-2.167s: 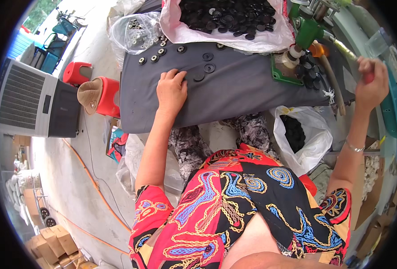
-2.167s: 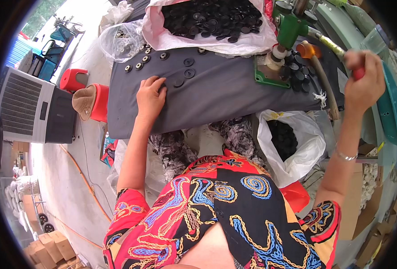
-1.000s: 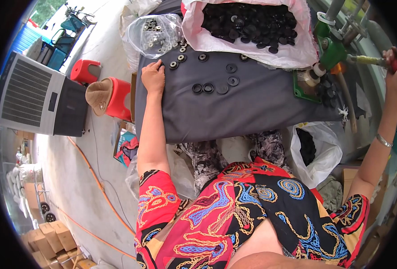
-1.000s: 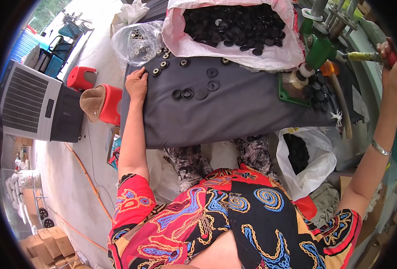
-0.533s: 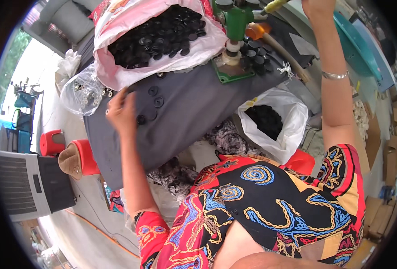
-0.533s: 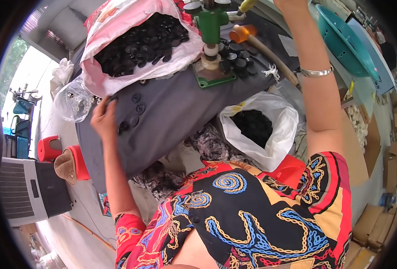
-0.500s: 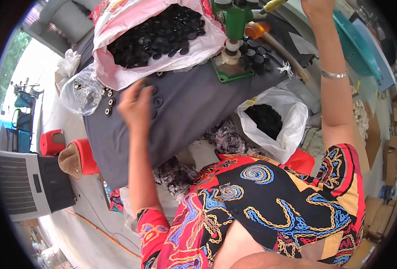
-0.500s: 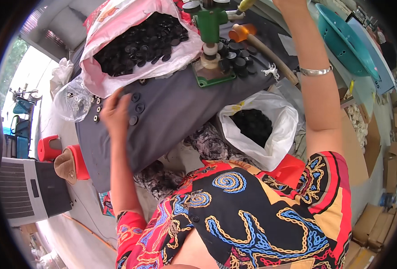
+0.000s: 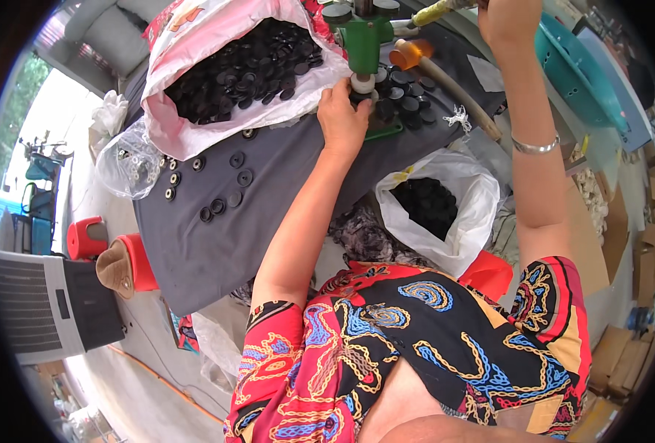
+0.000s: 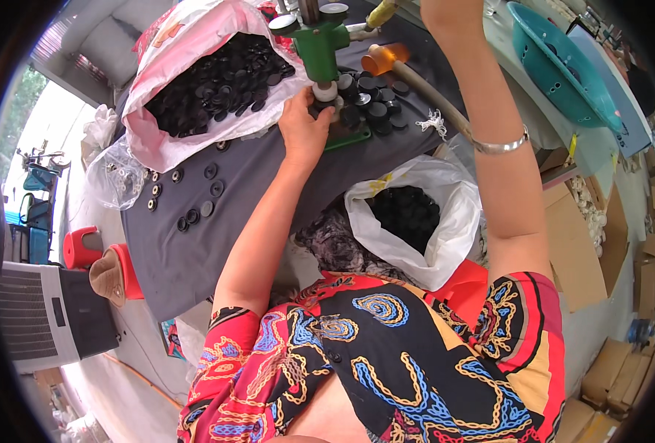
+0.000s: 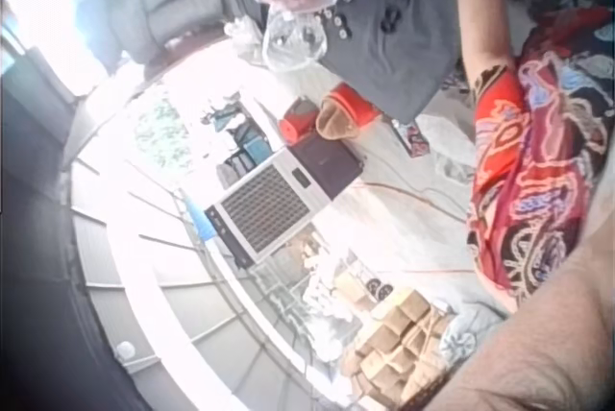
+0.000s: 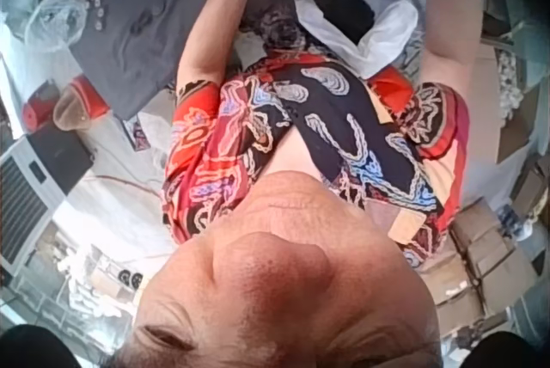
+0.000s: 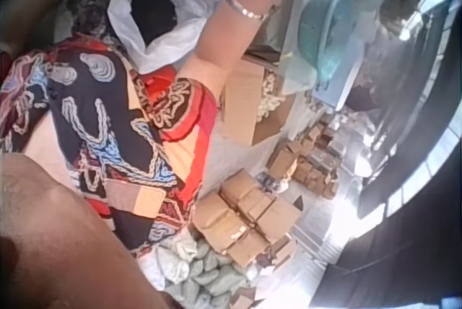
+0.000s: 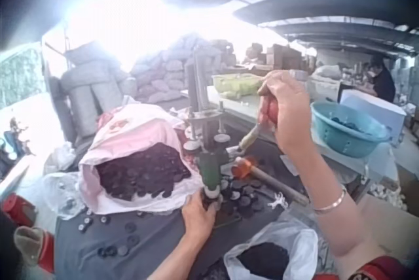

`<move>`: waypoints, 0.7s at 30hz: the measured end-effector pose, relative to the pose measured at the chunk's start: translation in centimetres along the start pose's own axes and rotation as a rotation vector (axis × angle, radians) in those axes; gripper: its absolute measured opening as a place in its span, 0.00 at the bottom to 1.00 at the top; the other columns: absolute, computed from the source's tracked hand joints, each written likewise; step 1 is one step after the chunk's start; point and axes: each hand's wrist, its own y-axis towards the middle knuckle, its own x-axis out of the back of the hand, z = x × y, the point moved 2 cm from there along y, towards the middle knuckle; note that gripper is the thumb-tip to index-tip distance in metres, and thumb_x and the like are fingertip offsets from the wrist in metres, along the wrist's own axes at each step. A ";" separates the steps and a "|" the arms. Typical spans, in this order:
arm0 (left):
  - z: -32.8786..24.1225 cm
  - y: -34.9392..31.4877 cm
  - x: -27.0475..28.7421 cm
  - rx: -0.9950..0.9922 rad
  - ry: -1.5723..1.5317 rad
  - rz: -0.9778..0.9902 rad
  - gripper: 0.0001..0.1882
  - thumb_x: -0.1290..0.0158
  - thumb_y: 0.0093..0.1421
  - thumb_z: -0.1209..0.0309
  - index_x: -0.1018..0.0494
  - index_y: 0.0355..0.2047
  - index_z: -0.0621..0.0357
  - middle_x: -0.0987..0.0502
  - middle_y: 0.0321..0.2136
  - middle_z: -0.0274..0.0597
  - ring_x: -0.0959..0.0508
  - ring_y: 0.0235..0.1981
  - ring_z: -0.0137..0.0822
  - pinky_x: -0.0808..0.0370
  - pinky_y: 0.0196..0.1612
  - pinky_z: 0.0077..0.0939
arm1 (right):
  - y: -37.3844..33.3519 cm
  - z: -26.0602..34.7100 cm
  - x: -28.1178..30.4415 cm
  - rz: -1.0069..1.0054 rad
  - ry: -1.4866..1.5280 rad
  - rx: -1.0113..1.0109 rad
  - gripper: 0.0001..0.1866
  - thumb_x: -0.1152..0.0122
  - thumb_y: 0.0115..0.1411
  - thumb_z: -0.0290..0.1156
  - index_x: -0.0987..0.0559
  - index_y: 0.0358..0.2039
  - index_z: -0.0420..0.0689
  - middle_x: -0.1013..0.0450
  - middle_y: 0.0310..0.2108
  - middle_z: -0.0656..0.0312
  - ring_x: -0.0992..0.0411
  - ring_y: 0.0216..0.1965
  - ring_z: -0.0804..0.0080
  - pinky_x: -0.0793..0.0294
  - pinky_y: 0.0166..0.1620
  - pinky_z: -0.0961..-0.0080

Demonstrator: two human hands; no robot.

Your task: The person uses a manual press machine to attach black buttons to a gray fabric. They repeatedly pick up a button, place it on the fabric, and operate the press lever to secure it. The process is repeated for multiple buttons along the fabric edge.

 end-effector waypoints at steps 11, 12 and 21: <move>1.5 0.1 -0.1 0.031 -0.169 -0.098 0.29 0.37 0.44 0.75 0.31 0.49 0.64 0.22 0.36 0.50 0.23 0.39 0.51 0.27 0.44 0.43 | -7.1 -0.1 2.6 0.205 0.058 0.139 0.06 0.52 0.63 0.21 0.27 0.33 0.34 0.29 0.24 0.54 0.30 0.26 0.66 0.24 0.40 0.62; 1.5 -0.3 0.7 0.027 -0.144 -0.069 0.30 0.37 0.45 0.75 0.31 0.51 0.64 0.21 0.38 0.51 0.21 0.41 0.49 0.26 0.45 0.38 | -9.0 -0.1 2.8 0.202 -0.069 0.192 0.06 0.53 0.63 0.21 0.28 0.32 0.34 0.29 0.23 0.54 0.31 0.25 0.68 0.25 0.38 0.64; 2.4 -5.8 14.1 -0.132 0.085 -0.105 0.12 0.42 0.49 0.80 0.21 0.36 0.60 0.19 0.34 0.45 0.20 0.37 0.44 0.24 0.41 0.34 | -16.3 -1.6 4.2 0.189 -0.090 0.288 0.08 0.59 0.62 0.20 0.29 0.31 0.36 0.34 0.21 0.56 0.34 0.25 0.67 0.27 0.45 0.52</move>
